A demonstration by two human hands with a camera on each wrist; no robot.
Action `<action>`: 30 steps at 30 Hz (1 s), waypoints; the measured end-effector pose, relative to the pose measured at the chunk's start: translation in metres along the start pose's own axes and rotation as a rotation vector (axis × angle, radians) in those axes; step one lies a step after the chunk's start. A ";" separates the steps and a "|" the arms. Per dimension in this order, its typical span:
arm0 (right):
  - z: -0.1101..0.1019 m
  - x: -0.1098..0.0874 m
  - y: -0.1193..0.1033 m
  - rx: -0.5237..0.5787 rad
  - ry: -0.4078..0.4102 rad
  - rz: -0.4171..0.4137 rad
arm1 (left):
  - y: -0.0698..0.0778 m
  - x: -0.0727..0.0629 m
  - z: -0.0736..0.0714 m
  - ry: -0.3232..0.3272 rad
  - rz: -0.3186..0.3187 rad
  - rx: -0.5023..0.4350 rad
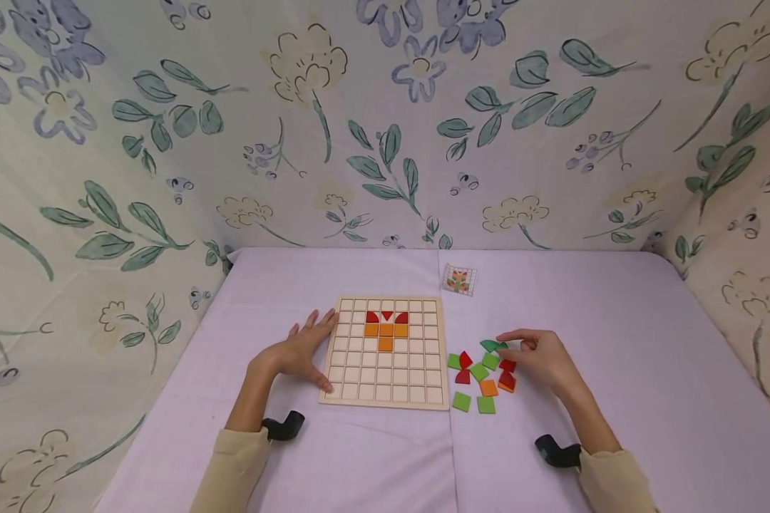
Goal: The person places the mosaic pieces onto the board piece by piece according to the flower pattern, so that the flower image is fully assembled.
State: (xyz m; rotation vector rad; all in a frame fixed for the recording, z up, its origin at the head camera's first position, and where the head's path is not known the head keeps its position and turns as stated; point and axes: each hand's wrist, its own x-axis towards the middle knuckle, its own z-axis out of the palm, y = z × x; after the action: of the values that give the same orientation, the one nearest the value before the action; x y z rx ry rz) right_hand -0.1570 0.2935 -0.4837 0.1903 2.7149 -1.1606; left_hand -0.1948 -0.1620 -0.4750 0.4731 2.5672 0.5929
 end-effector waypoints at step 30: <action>-0.007 0.007 0.013 0.024 -0.012 0.067 | -0.001 0.002 0.001 0.001 -0.007 -0.002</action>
State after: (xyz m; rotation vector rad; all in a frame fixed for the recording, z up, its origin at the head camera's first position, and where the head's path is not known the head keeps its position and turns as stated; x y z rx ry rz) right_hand -0.1623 0.3084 -0.4897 0.2747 2.6638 -1.1726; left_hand -0.1965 -0.1617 -0.4774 0.4634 2.5676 0.5935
